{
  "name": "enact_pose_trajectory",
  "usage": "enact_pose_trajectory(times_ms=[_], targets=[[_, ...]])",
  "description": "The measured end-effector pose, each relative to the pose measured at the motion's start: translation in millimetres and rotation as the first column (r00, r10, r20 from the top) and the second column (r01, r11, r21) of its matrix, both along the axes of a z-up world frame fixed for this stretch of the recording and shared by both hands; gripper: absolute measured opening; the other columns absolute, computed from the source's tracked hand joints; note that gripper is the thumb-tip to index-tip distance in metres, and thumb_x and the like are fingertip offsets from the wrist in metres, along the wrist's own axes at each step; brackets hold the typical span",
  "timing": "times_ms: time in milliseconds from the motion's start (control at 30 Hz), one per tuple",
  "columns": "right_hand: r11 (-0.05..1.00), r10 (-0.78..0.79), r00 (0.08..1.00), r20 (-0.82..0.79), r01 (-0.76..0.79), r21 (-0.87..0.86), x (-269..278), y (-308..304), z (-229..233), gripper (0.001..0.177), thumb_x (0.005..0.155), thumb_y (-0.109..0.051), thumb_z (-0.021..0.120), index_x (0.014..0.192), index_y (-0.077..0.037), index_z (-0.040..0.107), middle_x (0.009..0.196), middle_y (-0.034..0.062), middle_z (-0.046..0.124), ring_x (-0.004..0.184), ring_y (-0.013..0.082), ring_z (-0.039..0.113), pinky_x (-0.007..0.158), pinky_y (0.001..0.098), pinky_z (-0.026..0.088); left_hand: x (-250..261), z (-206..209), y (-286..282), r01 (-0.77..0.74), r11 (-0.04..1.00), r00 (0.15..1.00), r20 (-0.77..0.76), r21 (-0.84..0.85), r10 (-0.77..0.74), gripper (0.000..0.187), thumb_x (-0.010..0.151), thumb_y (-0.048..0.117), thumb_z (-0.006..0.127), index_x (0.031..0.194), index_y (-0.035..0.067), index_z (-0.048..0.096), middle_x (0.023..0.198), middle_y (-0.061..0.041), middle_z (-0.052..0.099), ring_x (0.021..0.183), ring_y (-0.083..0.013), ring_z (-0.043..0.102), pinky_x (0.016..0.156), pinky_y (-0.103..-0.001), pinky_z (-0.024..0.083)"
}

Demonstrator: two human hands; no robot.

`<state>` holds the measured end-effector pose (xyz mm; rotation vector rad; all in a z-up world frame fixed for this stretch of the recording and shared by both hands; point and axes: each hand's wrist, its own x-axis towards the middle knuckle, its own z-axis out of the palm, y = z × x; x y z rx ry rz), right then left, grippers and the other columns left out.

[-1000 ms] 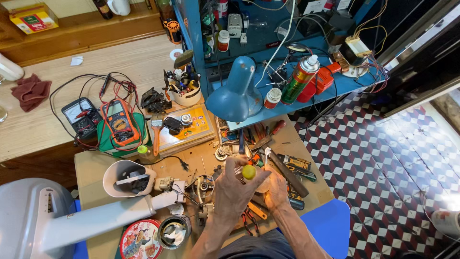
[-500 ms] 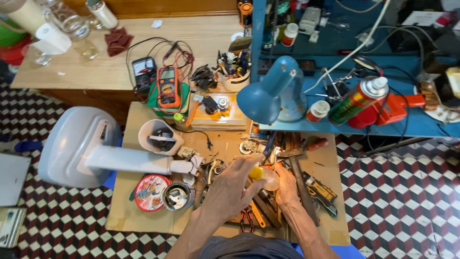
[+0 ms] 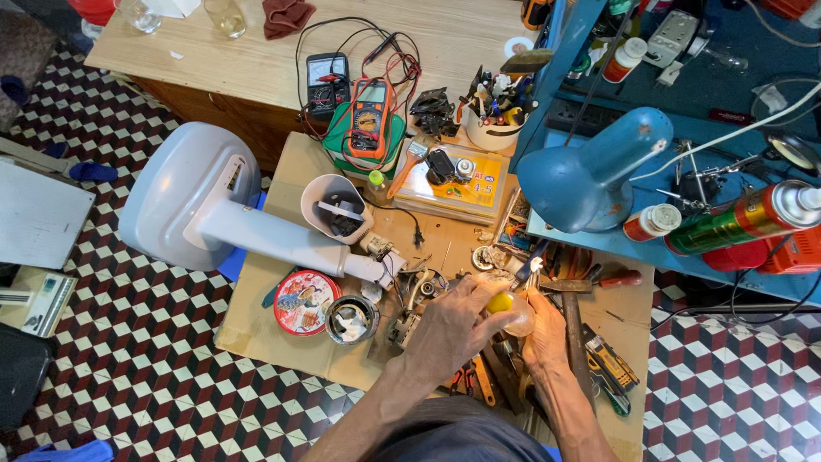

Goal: The person sorts small metal parts from a tin, then cleans and lubricates a cylindrical electrical component using a cloth and a small bottle. They repeatedly wipe the component and use a screwdriver to adjust internal parts on a cluttered workbench.

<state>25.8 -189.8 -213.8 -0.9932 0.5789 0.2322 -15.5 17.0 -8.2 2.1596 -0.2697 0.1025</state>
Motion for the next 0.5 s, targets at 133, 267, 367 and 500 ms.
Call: enact_pose_trajectory(times_ms=[133, 267, 367, 500], targets=[[0.998, -0.005, 1.0, -0.001, 0.005, -0.055, 0.7, 12.5, 13.0, 0.023, 0.1, -0.02, 0.062, 0.096, 0.001, 0.068, 0.091, 0.0087, 0.069, 0.08, 0.0165, 0.068, 0.07, 0.0311, 0.056, 1.3, -13.3, -1.7, -0.134, 0.989, 0.987, 0.099, 0.057, 0.128, 0.041, 0.094, 0.042, 0.075, 0.105, 0.004, 0.064, 0.085, -0.01, 0.058, 0.067, -0.0228, 0.064, 0.056, -0.038, 0.055], [0.996, -0.051, 0.999, -0.015, 0.05, -0.073, 0.1, 24.7, 7.4, 0.02, 0.099, -0.019, 0.063, 0.098, 0.001, 0.069, 0.091, 0.0093, 0.07, 0.078, 0.0174, 0.068, 0.067, 0.0331, 0.056, 3.3, -24.5, 7.3, -0.232, 0.97, 0.957, 0.192, 0.067, 0.216, 0.044, 0.095, 0.044, 0.075, 0.09, 0.003, 0.061, 0.074, -0.006, 0.05, 0.061, -0.0203, 0.054, 0.05, -0.038, 0.048], [0.998, -0.048, 0.998, -0.037, 0.046, -0.038, -5.9, 31.4, 1.8, 0.023, 0.1, -0.021, 0.064, 0.1, 0.002, 0.069, 0.094, 0.0098, 0.071, 0.079, 0.0179, 0.069, 0.068, 0.0335, 0.057, 4.2, -30.7, 11.3, -0.249, 0.968, 0.956, 0.164, 0.011, 0.244, 0.049, 0.099, 0.05, 0.07, 0.089, 0.003, 0.06, 0.075, -0.004, 0.05, 0.064, -0.0185, 0.053, 0.053, -0.036, 0.049], [0.999, -0.04, 0.996, -0.083, 0.04, 0.001, -7.0, 34.7, -4.1, 0.024, 0.1, -0.021, 0.062, 0.106, 0.002, 0.069, 0.099, 0.0105, 0.073, 0.086, 0.0195, 0.073, 0.073, 0.0349, 0.06, 5.1, -48.7, 18.4, -0.464, 0.848, 0.848, -0.404, -0.257, 0.341, 0.043, 0.093, 0.047, 0.069, 0.091, 0.005, 0.068, 0.074, -0.003, 0.058, 0.06, -0.0137, 0.054, 0.048, -0.032, 0.047]])
